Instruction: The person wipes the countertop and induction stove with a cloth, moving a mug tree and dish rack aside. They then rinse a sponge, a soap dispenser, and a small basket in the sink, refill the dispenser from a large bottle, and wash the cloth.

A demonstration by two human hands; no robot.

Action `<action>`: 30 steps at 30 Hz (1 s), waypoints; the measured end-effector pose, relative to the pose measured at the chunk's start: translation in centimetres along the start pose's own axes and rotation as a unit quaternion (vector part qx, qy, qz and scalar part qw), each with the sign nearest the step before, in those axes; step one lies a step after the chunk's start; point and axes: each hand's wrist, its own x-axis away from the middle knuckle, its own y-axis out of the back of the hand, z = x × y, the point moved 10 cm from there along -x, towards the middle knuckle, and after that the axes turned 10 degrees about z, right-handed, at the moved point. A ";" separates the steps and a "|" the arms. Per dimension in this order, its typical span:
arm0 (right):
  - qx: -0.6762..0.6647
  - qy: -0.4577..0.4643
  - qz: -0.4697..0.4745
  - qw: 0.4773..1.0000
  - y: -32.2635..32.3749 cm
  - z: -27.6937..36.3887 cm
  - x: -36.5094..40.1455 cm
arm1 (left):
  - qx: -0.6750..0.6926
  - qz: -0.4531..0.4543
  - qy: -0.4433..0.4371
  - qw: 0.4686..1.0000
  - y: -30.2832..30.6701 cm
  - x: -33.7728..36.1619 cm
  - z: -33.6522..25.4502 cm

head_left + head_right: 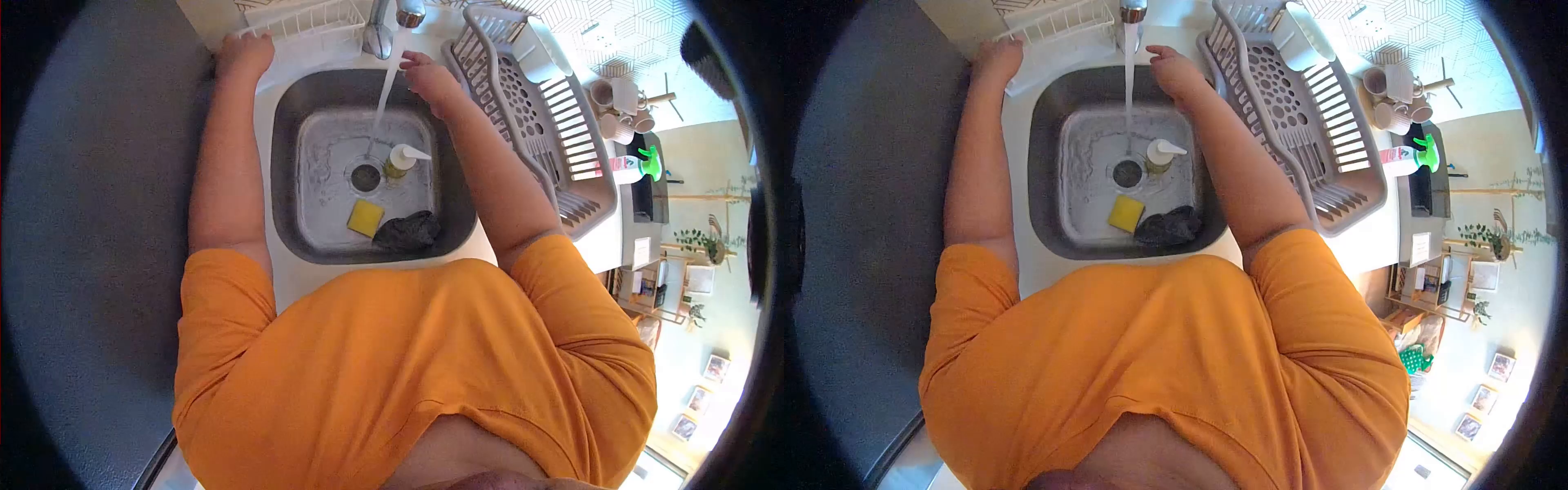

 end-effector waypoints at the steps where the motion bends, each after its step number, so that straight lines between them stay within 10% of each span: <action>1: 0.120 -0.053 0.053 0.990 -0.4 -1.8 0.0 | -0.002 0.010 0.009 1.000 0.3 0.6 -0.4; 7: 0.450 -0.147 0.278 0.836 -6.9 -9.6 6.1 | 0.102 0.011 -0.036 0.994 4.1 9.2 -6.4; 12: 0.509 -0.117 0.193 0.831 -7.2 -13.6 5.8 | 0.003 0.520 -0.220 0.825 -18.0 20.2 -16.1; 15: 0.479 -0.188 0.182 0.838 -6.8 -13.5 5.5 | 0.158 0.435 -0.263 0.847 -25.5 23.3 -19.4; 17: 0.478 -0.171 0.223 0.832 -7.8 -13.3 4.9 | 0.378 0.198 -0.141 0.893 -22.2 21.8 -17.9; 21: 0.462 -0.072 0.179 0.865 -8.1 -10.4 2.1 | 0.374 0.272 -0.086 0.882 -22.9 20.3 -17.0; 25: 0.136 -0.100 0.183 0.968 -8.5 -10.5 1.2 | 0.350 0.224 -0.021 0.909 -22.9 19.2 -14.2; 27: 0.020 -0.102 0.200 0.974 -8.8 -10.1 1.7 | 0.580 0.210 0.003 0.787 -27.2 17.6 -12.9; 28: 0.214 -0.042 0.217 0.952 -8.2 -7.8 1.9 | 0.578 0.210 0.002 0.789 -26.2 17.7 -12.7; 30: 0.416 0.005 0.150 0.897 -6.5 -3.9 1.9 | 0.739 0.291 0.059 0.605 -24.7 18.8 -14.0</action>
